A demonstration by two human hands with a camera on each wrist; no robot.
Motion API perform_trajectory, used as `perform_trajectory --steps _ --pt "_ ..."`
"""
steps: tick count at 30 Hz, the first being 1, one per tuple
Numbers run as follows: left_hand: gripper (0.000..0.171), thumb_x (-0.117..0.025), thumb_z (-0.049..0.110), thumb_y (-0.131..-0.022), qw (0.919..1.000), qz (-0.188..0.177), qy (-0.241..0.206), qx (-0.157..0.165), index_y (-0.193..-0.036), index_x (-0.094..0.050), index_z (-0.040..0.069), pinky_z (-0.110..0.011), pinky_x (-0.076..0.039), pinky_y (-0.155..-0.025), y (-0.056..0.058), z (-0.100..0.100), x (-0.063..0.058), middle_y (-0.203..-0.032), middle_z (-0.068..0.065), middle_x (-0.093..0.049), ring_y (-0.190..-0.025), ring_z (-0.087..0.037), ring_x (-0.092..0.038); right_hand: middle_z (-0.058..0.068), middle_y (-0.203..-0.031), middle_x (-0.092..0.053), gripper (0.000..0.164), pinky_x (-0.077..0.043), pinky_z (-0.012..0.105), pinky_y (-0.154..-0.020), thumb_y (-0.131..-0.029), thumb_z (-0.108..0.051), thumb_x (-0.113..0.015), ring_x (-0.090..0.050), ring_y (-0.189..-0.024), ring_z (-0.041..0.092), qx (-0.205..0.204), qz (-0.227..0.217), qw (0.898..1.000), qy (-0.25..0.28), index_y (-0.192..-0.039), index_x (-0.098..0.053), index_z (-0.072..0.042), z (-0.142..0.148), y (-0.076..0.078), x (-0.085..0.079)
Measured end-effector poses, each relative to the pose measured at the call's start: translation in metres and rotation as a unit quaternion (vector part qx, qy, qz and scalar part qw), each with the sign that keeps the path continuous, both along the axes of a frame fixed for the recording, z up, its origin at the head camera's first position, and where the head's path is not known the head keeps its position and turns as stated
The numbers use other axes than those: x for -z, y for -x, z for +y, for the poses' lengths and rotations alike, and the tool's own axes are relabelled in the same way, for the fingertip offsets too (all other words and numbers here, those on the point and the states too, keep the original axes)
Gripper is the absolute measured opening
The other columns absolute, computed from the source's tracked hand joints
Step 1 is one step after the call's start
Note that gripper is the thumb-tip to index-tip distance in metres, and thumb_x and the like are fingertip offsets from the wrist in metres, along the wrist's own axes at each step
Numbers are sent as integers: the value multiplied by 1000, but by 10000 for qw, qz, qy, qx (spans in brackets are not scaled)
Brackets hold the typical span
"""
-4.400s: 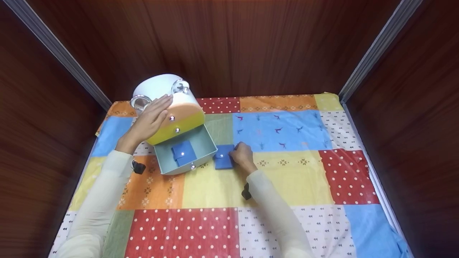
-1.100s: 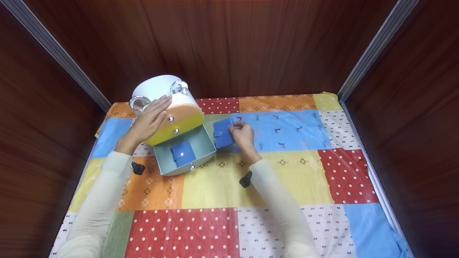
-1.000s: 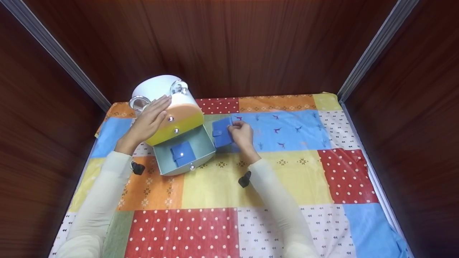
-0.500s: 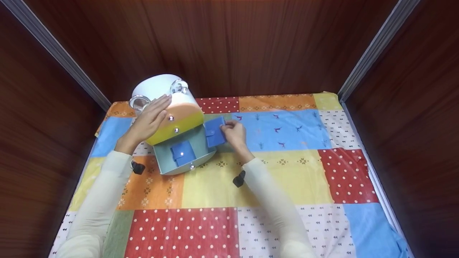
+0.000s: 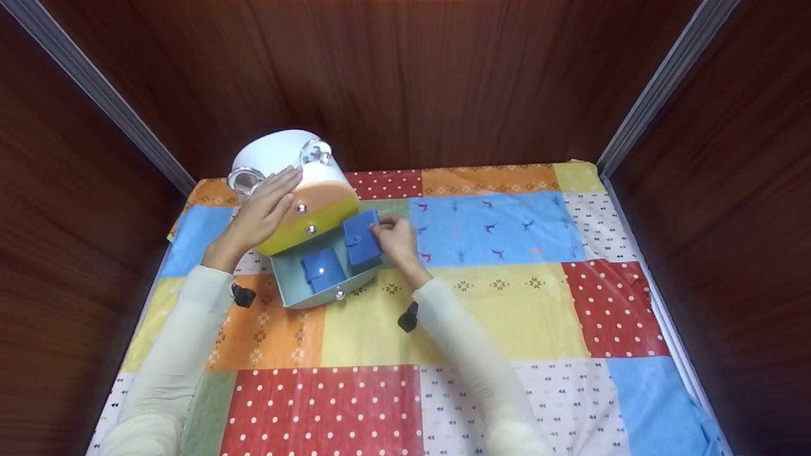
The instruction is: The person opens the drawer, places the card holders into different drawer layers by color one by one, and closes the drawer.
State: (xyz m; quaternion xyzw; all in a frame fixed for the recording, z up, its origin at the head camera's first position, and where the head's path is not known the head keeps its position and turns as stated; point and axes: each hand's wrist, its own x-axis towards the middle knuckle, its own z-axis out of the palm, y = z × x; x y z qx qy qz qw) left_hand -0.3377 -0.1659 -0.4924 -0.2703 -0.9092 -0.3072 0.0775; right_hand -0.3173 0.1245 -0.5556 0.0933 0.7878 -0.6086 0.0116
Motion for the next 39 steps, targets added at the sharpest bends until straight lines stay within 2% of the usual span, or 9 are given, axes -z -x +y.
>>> perform_trajectory --steps 9,16,20,31,39 --pt "52 -38 33 -117 10000 -32 47 -36 -166 -37 19 -42 -12 -139 0 0 -1 -176 3 -32 -166 -21 -23 21 -110 -79 29 -62 23 -80 -95 -11 -75 -71 -87 12 -280 -51 9995 -142 -119 -74 6 -15 -2 4" --pt "51 -39 32 -117 10000 -7 19 -10 -166 -37 17 -41 -12 -139 -1 -1 0 -175 2 -32 -166 -22 -23 17 -102 -79 27 -55 18 -67 -94 -12 -77 -67 -77 8 -476 -8 9985 -275 -114 -75 5 -24 -2 12" --pt "52 -39 32 -117 10000 1 11 -1 -166 -38 18 -41 -12 -139 -1 -1 0 -175 2 -32 -166 -22 -24 16 -99 -79 25 -54 17 -64 -93 -11 -77 -66 -74 8 -517 6 9980 -367 -112 -75 4 -30 -2 15" --pt "51 -40 31 -117 10000 7 -34 3 -166 -39 18 -39 -13 -139 -1 0 0 -175 2 -34 -166 -20 -23 16 -105 -78 29 -57 22 -69 -96 -15 -79 -66 -79 11 -753 -78 9933 -878 -118 -74 3 -40 -1 19" --pt "51 -40 31 -116 10000 48 -52 14 -165 -39 16 -42 -13 -139 0 0 0 -175 1 -34 -166 -23 -24 18 -105 -79 28 -62 29 -76 -96 -14 -79 -69 -84 15 -978 176 9857 -1360 -116 -74 3 -46 -3 20"
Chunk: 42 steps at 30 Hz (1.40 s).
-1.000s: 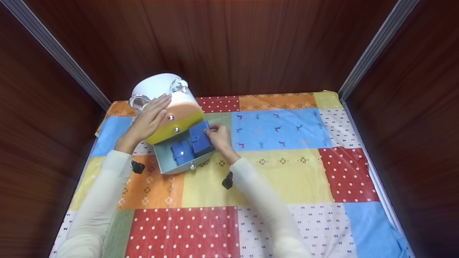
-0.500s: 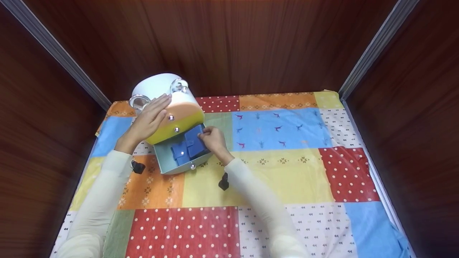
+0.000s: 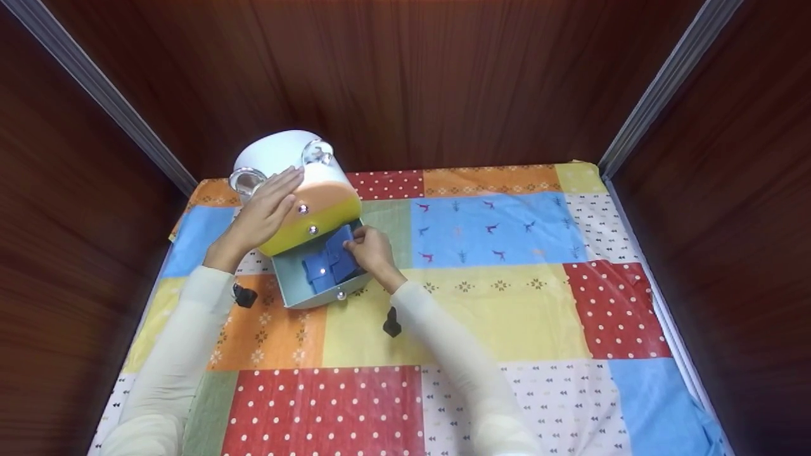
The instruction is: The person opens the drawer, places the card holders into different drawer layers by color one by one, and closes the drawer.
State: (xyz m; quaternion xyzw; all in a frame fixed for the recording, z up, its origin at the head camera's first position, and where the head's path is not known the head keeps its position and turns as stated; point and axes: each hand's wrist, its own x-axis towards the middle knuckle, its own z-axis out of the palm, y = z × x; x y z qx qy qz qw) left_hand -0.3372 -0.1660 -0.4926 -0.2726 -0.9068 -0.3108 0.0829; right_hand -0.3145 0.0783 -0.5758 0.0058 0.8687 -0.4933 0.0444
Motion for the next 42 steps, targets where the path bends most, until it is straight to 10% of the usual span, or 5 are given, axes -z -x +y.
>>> perform_trajectory --steps 19,42 --pt "51 -41 31 -116 10000 -11 -12 -20 -166 -39 17 -41 -14 -139 0 -1 0 -175 2 -35 -166 -22 -25 13 -104 -81 14 -63 44 -90 -97 -10 -73 -75 -99 28 -426 1084 9846 -1307 -107 -82 -3 5 -2 6" --pt "51 -41 31 -116 10000 2 28 -18 -165 -39 17 -41 -14 -139 2 0 1 -175 2 -34 -166 -22 -25 10 -87 -77 16 -53 29 -70 -100 -15 -71 -65 -76 18 -104 975 9942 -431 -100 -80 -2 16 -13 -2"
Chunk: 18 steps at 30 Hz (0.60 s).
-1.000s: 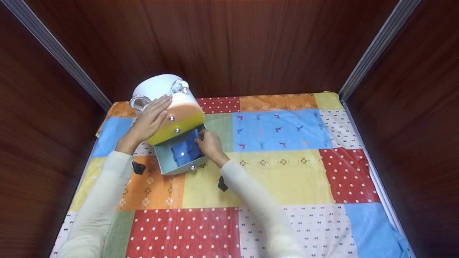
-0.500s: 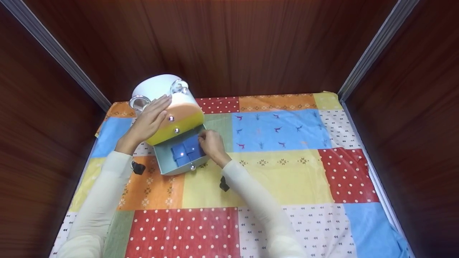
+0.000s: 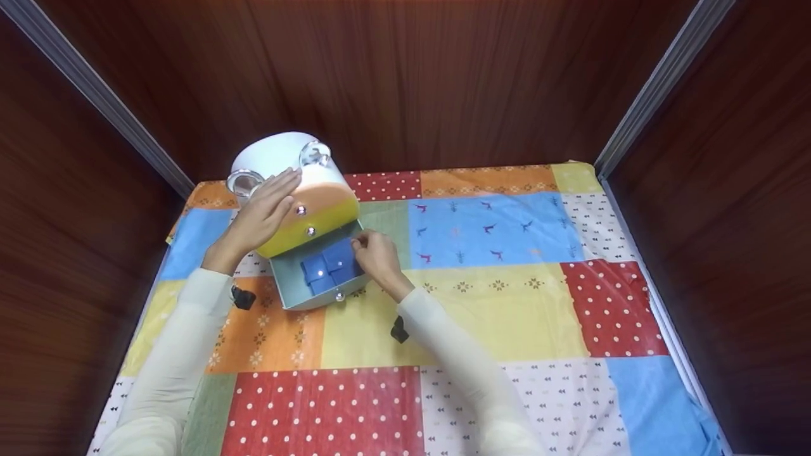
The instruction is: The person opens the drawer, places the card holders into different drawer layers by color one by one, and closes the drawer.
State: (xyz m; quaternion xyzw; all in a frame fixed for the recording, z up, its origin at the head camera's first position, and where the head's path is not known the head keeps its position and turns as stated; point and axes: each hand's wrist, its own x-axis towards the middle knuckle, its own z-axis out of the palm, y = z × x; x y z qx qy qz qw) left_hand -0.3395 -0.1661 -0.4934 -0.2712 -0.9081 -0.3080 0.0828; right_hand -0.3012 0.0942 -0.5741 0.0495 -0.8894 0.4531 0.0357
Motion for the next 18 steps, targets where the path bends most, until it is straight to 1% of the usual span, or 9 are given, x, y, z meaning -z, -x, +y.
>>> perform_trajectory --steps 5,10,13,18 --pt "51 -40 31 -116 10000 0 62 -18 -166 -39 17 -41 -14 -139 -1 -1 -1 -175 1 -34 -166 -22 -24 6 -79 -74 15 -47 21 -63 -100 -13 -70 -59 -69 9 -50 3 9996 265 -96 -79 -2 6 -9 -1" --pt "52 -40 31 -116 10000 41 83 15 -166 -39 16 -42 -14 -139 -1 0 -2 -175 0 -35 -165 -24 -25 5 -77 -72 14 -46 18 -60 -99 -11 -69 -57 -67 6 -160 -62 9986 492 -95 -78 0 12 -19 -1" --pt "51 -41 31 -116 9999 91 93 2 -165 -40 15 -43 -15 -139 -1 0 -1 -174 -1 -35 -165 -25 -26 9 -80 -74 14 -48 17 -58 -100 -10 -68 -59 -66 6 -366 -193 9971 644 -97 -77 1 15 -25 1" --pt "51 -41 30 -116 9999 79 68 -9 -165 -40 16 -44 -15 -139 -2 0 0 -174 -1 -35 -165 -25 -26 18 -90 -77 14 -51 16 -56 -101 -9 -67 -62 -66 8 -777 -495 9927 781 -101 -77 1 18 -36 12"
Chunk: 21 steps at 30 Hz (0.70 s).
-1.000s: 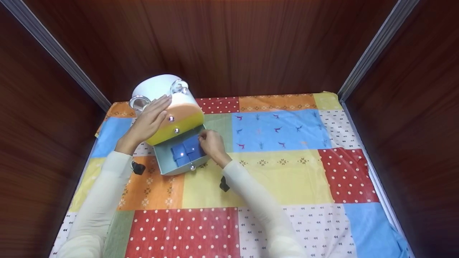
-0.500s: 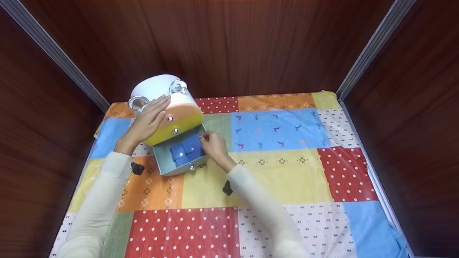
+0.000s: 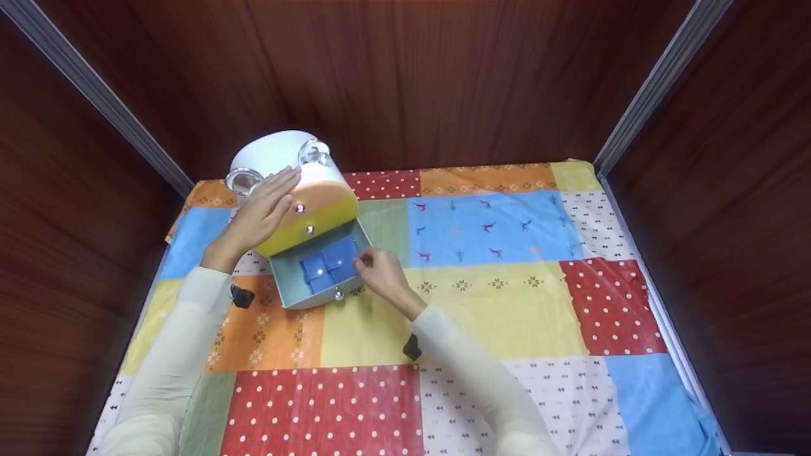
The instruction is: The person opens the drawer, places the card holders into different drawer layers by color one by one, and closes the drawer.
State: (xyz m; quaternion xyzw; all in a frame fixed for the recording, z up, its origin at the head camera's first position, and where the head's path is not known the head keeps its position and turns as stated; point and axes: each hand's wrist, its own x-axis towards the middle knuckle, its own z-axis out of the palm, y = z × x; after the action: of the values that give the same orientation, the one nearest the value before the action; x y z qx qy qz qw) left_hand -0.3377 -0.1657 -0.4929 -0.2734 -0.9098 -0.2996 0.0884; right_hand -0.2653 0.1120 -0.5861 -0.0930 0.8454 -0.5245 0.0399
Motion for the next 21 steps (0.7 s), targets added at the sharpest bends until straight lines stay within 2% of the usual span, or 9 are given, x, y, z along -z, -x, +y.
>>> perform_trajectory --steps 5,11,17,21 --pt "51 -41 31 -116 10000 -47 12 -11 -165 -40 16 -42 -14 -139 0 1 -1 -175 0 -34 -166 -23 -25 22 -95 -77 14 -54 16 -57 -100 -5 -65 -63 -68 10 -285 -144 9994 -91 -103 -76 3 1 -9 13" --pt "51 -41 31 -116 10000 -5 8 -11 -165 -40 16 -43 -13 -139 0 1 -1 -174 -1 -35 -165 -24 -25 22 -92 -77 16 -53 16 -56 -99 -5 -65 -61 -65 7 -416 -96 9986 -320 -101 -77 5 -1 -17 26" --pt "51 -41 32 -116 10000 -74 -28 -12 -165 -40 17 -42 -14 -139 -1 1 -2 -175 1 -35 -166 -23 -25 20 -90 -78 19 -50 16 -57 -101 -13 -67 -62 -68 8 -528 -238 9963 -628 -98 -79 2 -3 -23 34" --pt "52 -41 32 -116 9999 -108 -49 -11 -165 -40 18 -41 -14 -139 -1 1 -3 -175 1 -35 -166 -22 -24 18 -90 -79 22 -48 18 -57 -102 -19 -69 -66 -70 13 -692 -496 9938 -717 -97 -78 0 -5 -26 39"
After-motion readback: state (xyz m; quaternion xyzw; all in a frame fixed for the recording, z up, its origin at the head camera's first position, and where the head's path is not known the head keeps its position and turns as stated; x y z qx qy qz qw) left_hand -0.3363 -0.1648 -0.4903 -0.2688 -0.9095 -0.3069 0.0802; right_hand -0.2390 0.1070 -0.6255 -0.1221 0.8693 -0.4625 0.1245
